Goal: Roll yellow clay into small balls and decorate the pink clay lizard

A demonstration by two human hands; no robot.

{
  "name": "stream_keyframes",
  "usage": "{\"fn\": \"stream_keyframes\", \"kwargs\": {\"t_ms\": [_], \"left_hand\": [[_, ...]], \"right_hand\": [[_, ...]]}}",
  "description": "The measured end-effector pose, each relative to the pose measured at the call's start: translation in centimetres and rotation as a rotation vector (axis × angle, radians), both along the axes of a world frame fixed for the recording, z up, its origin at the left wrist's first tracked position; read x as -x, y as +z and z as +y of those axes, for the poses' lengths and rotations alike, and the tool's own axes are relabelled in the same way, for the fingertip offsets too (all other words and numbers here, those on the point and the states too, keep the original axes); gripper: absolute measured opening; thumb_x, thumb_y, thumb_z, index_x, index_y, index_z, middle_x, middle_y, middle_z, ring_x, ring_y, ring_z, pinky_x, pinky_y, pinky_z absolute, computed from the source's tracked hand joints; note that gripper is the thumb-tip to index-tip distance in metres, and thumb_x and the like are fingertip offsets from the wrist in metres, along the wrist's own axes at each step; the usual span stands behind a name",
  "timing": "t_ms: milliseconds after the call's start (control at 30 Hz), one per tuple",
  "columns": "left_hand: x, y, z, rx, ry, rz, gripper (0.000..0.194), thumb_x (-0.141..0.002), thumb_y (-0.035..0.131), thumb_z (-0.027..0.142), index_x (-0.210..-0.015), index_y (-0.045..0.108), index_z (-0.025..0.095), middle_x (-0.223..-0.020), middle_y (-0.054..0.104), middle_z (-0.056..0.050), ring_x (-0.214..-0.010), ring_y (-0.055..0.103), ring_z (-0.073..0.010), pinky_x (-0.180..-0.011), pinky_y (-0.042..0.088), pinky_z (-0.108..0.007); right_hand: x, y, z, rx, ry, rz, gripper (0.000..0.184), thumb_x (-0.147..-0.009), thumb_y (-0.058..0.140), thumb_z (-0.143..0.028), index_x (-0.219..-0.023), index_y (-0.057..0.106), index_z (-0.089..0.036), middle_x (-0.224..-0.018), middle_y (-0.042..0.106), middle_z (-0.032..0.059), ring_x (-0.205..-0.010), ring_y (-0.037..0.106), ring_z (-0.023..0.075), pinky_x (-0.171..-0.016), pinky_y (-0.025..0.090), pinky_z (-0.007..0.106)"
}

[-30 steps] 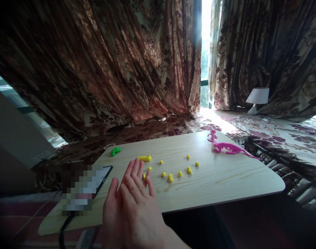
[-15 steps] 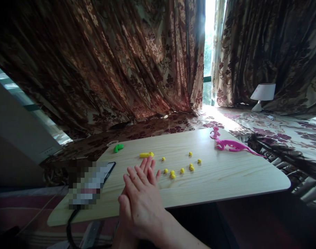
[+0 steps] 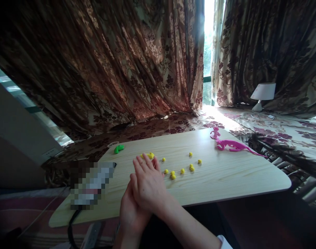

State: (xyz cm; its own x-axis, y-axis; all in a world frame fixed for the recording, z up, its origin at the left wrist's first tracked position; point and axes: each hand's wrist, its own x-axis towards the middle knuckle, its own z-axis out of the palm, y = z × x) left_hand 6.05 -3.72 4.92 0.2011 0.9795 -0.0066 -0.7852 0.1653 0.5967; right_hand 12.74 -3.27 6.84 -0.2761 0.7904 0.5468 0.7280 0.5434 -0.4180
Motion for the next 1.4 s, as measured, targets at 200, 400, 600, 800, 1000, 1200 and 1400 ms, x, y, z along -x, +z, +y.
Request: {"fn": "stream_keyframes", "kwargs": {"t_ms": [200, 400, 600, 800, 1000, 1200, 1400], "left_hand": [[1.8, 0.2, 1.2, -0.110, -0.044, -0.233, 0.045, -0.091, 0.026, 0.042, -0.130, 0.045, 0.027, -0.140, 0.041, -0.001, -0.134, 0.024, -0.0159, -0.109, 0.023, -0.035], [-0.2, -0.3, 0.1, -0.041, -0.109, -0.243, 0.037, -0.092, 0.033, 0.031, -0.126, 0.049, 0.025, -0.134, 0.048, -0.005, -0.129, 0.036, -0.0217, -0.104, 0.034, -0.042], [-0.6, -1.0, 0.0, 0.227, -0.115, -0.340, 0.031, -0.090, 0.037, 0.008, -0.109, 0.060, 0.014, -0.112, 0.063, -0.011, -0.107, 0.059, -0.0179, -0.087, 0.050, -0.028], [0.2, -1.5, 0.3, 0.321, -0.070, -0.343, 0.029, -0.090, 0.035, 0.007, -0.109, 0.058, 0.008, -0.104, 0.065, -0.016, -0.102, 0.062, -0.0218, -0.080, 0.055, -0.032], [-0.3, -1.0, -0.3, 0.260, -0.027, -0.275, 0.026, -0.088, 0.042, 0.008, -0.107, 0.060, 0.010, -0.105, 0.065, -0.014, -0.090, 0.066, -0.0171, -0.071, 0.056, -0.024], [-0.8, -1.8, -0.4, 0.288, 0.068, -0.152, 0.022, -0.081, 0.052, 0.002, -0.096, 0.064, 0.012, -0.098, 0.067, -0.010, -0.089, 0.065, -0.0148, -0.075, 0.055, -0.023], [-0.6, -1.6, 1.0, -0.024, 0.225, 0.439, 0.023, -0.083, 0.053, 0.024, -0.100, 0.064, 0.015, -0.096, 0.066, -0.009, -0.081, 0.063, -0.0153, -0.075, 0.052, -0.030]], "right_hand": [[-0.5, -0.9, -2.1, -0.049, 0.174, -0.077, 0.048, -0.092, 0.032, -0.028, -0.138, 0.031, -0.016, -0.147, 0.025, 0.0038, -0.136, 0.014, 0.0202, -0.111, 0.006, 0.045], [-1.0, -0.7, 1.2, -0.012, -0.098, -0.017, 0.041, -0.092, 0.033, -0.029, -0.131, 0.044, -0.019, -0.142, 0.036, 0.0071, -0.136, 0.014, 0.0246, -0.108, 0.008, 0.051], [-4.0, -1.2, 4.3, 0.080, -0.055, 0.149, 0.029, -0.092, 0.039, -0.031, -0.107, 0.063, -0.025, -0.124, 0.054, 0.0057, -0.124, 0.038, 0.0227, -0.100, 0.029, 0.045], [-5.6, -1.3, 0.5, 0.024, -0.041, 0.280, 0.018, -0.088, 0.048, -0.025, -0.091, 0.065, -0.024, -0.106, 0.059, 0.0050, -0.104, 0.051, 0.0191, -0.089, 0.041, 0.034], [-4.9, -1.5, -1.0, -0.018, -0.105, 0.137, 0.011, -0.073, 0.065, -0.018, -0.082, 0.066, -0.025, -0.104, 0.056, 0.0050, -0.102, 0.048, 0.0243, -0.086, 0.040, 0.040], [-4.4, -1.7, -1.0, -0.017, -0.068, 0.184, 0.009, -0.075, 0.061, -0.014, -0.074, 0.065, -0.023, -0.101, 0.058, 0.0044, -0.101, 0.049, 0.0222, -0.085, 0.042, 0.038], [-7.3, -1.9, 0.8, 0.094, -0.035, 0.388, 0.015, -0.086, 0.047, -0.023, -0.093, 0.061, -0.019, -0.093, 0.066, 0.0055, -0.086, 0.062, 0.0166, -0.075, 0.050, 0.030]]}}
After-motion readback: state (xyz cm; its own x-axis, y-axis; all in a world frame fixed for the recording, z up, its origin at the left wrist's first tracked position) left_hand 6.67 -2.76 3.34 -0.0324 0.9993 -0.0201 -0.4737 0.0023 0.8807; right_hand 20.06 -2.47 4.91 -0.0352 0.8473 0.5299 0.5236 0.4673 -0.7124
